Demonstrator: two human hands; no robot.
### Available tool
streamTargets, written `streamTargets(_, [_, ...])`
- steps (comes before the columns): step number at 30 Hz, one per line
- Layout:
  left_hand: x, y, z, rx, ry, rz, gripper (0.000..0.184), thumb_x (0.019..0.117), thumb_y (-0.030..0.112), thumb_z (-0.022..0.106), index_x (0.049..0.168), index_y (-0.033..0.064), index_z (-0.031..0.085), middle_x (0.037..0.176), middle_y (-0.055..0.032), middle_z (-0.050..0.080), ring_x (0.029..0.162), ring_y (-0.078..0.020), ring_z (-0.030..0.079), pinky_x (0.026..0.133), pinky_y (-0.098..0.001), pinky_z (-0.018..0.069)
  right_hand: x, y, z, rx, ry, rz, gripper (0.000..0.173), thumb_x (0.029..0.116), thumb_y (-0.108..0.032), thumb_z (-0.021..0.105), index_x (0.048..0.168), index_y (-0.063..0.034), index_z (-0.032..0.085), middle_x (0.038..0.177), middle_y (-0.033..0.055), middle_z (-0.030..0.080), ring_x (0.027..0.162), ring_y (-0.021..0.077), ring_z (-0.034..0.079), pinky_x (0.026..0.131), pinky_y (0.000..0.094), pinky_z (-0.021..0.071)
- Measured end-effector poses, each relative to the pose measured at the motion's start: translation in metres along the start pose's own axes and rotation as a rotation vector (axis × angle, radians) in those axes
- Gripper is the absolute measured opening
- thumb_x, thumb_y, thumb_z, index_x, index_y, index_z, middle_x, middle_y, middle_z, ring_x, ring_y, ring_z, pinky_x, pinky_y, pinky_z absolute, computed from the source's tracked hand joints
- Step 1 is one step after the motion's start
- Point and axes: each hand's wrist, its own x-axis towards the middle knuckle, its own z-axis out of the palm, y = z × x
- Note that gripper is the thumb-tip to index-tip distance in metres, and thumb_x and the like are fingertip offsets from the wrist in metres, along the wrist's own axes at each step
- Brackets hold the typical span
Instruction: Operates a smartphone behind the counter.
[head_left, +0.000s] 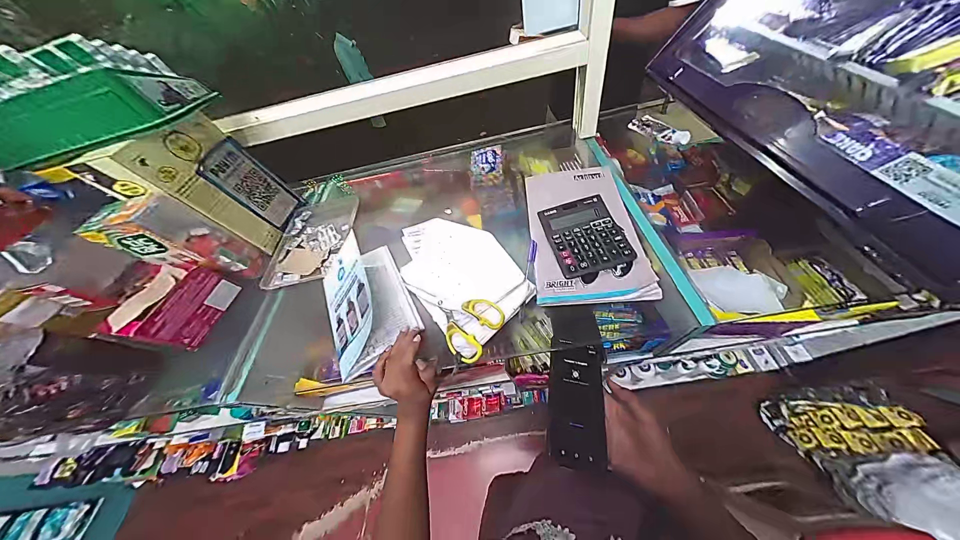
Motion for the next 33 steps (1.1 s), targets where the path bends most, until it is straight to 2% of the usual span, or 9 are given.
streamTargets(4, [0.001, 0.002, -0.001, -0.011, -0.009, -0.017, 0.050, 0.1087, 0.046, 0.024, 0.116, 0.0110, 0.059, 0.111, -0.0073, 0.074, 0.118, -0.0129, 0.065, 0.112, -0.0321, 0.0353, -0.001, 0.000, 0.003, 0.019, -0.043, -0.006, 0.054, 0.0939, -0.057, 0.060, 0.132, -0.0191, 0.063, 0.126, 0.0049, 0.071, 0.119, 0.0195, 0.067, 0.102, 0.0447, 0.0553])
streamTargets(11, [0.000, 0.000, 0.000, -0.012, -0.003, -0.010, 0.049, 0.1095, 0.044, 0.023, 0.115, 0.0107, 0.059, 0.111, -0.0075, 0.074, 0.120, -0.0132, 0.063, 0.113, -0.0326, 0.0331, -0.003, 0.003, 0.002, 0.021, -0.022, 0.000, 0.052, 0.0947, -0.053, 0.060, 0.133, -0.0187, 0.061, 0.125, 0.0045, 0.072, 0.119, 0.0194, 0.067, 0.101, 0.0449, 0.0556])
streamTargets(14, [0.000, 0.000, 0.000, -0.021, 0.010, -0.007, 0.048, 0.1096, 0.043, 0.024, 0.113, 0.0106, 0.059, 0.110, -0.0074, 0.074, 0.119, -0.0132, 0.064, 0.112, -0.0319, 0.0342, -0.006, 0.003, 0.002, 0.028, -0.004, 0.016, 0.046, 0.0985, -0.047, 0.054, 0.134, -0.0179, 0.058, 0.126, 0.0055, 0.071, 0.118, 0.0201, 0.068, 0.100, 0.0450, 0.0563])
streamTargets(17, [0.002, 0.000, 0.000, -0.014, 0.018, -0.002, 0.047, 0.1096, 0.040, 0.024, 0.112, 0.0105, 0.060, 0.109, -0.0077, 0.075, 0.118, -0.0134, 0.065, 0.112, -0.0320, 0.0347, -0.007, 0.001, 0.002, 0.027, -0.045, 0.021, 0.044, 0.0990, -0.044, 0.057, 0.134, -0.0173, 0.061, 0.127, 0.0067, 0.071, 0.119, 0.0210, 0.067, 0.102, 0.0457, 0.0554])
streamTargets(20, [0.001, 0.002, -0.002, -0.008, -0.002, -0.006, 0.047, 0.1094, 0.040, 0.023, 0.114, 0.0102, 0.059, 0.110, -0.0081, 0.074, 0.118, -0.0136, 0.064, 0.112, -0.0329, 0.0338, -0.015, -0.001, 0.011, -0.032, 0.010, 0.030, 0.037, 0.0991, -0.039, 0.053, 0.128, -0.0174, 0.063, 0.121, 0.0048, 0.073, 0.115, 0.0180, 0.069, 0.099, 0.0419, 0.0571])
streamTargets(23, [0.002, 0.003, -0.001, 0.005, -0.002, -0.014, 0.047, 0.1094, 0.038, 0.023, 0.114, 0.0087, 0.059, 0.109, -0.0093, 0.075, 0.117, -0.0147, 0.065, 0.111, -0.0343, 0.0342, -0.017, -0.001, 0.008, -0.045, -0.035, 0.043, 0.039, 0.0932, -0.038, 0.064, 0.128, -0.0195, 0.063, 0.120, 0.0033, 0.074, 0.115, 0.0174, 0.069, 0.099, 0.0412, 0.0569])
streamTargets(26, [0.001, 0.002, -0.002, -0.009, -0.016, -0.015, 0.045, 0.1093, 0.038, 0.024, 0.115, 0.0096, 0.059, 0.111, -0.0085, 0.074, 0.119, -0.0145, 0.064, 0.112, -0.0342, 0.0332, -0.017, 0.000, -0.001, -0.035, -0.149, 0.061, 0.047, 0.0938, -0.035, 0.067, 0.137, -0.0220, 0.055, 0.127, 0.0041, 0.070, 0.120, 0.0212, 0.066, 0.102, 0.0448, 0.0546])
streamTargets(31, [0.000, 0.000, -0.001, -0.021, -0.004, -0.012, 0.048, 0.1094, 0.040, 0.023, 0.115, 0.0095, 0.060, 0.110, -0.0082, 0.075, 0.118, -0.0137, 0.065, 0.112, -0.0342, 0.0336, -0.015, 0.002, -0.003, -0.046, -0.111, 0.102, 0.054, 0.0933, -0.030, 0.065, 0.142, -0.0216, 0.043, 0.127, 0.0064, 0.069, 0.120, 0.0257, 0.066, 0.100, 0.0495, 0.0556])
streamTargets(33, [0.001, 0.000, -0.001, -0.028, -0.006, -0.014, 0.050, 0.1091, 0.042, 0.023, 0.115, 0.0101, 0.060, 0.111, -0.0076, 0.075, 0.119, -0.0130, 0.064, 0.112, -0.0334, 0.0339, -0.014, 0.001, -0.002, -0.056, -0.103, 0.110, 0.051, 0.0942, -0.028, 0.061, 0.142, -0.0223, 0.044, 0.127, 0.0061, 0.069, 0.119, 0.0249, 0.067, 0.101, 0.0486, 0.0553])
